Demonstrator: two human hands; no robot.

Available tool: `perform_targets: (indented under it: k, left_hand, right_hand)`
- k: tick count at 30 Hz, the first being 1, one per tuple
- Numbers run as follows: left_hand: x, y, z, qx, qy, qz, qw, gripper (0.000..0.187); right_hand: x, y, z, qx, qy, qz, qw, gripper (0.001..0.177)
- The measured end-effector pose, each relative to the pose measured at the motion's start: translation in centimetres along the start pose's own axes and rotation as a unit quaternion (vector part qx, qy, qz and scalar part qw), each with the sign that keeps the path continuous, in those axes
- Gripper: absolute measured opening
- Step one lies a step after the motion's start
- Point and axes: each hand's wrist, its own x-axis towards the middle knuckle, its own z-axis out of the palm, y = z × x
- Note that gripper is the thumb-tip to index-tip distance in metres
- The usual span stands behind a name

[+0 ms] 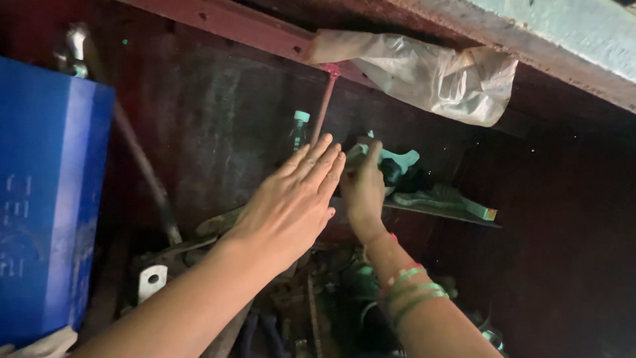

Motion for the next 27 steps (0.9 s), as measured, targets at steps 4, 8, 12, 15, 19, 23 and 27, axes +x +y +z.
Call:
perform_targets:
  k: [4,8,12,15,19,23,27]
  left_hand:
    - [0.8,-0.3,0.3,0.013,-0.011,0.004,1.000,0.074]
    - [1.0,-1.1,0.7,0.020,-0.011,-0.003,1.000,0.073]
    - [0.5,-1.7,0.8,0.014,-0.033,-0.014,0.999,0.073]
    - [0.2,-1.8,0.8,0.006,-0.042,-0.015,0.999,0.070]
    - [-0.4,-2.2,0.5,0.032,-0.058,-0.010,0.998,0.070]
    - [-0.8,-3.0,-0.1,0.027,-0.066,-0.019,0.997,0.068]
    - [-1.3,-3.6,-0.7,0.033,-0.064,-0.014,0.997,0.067]
  right_hand:
    - [5.8,4.5,4.9,-0.090,-0.058,-0.105,0.989,0.023]
    - [9.4,7.5,8.4,-0.156,0.001,-0.288,0.945,0.027]
    - [9.6,6.8,8.2,-0.129,-0.086,-0.164,0.974,0.025]
    - [9.7,5.2,7.7,-0.182,-0.140,-0.073,0.970,0.027]
    - [10.3,5.1,7.5,-0.134,-0.165,-0.090,0.973,0.031]
    - [11.0,5.6,8.2,-0.204,-0.175,-0.121,0.955,0.030]
    - [10.4,4.6,8.6,-0.188,-0.153,-0.041,0.969,0.039]
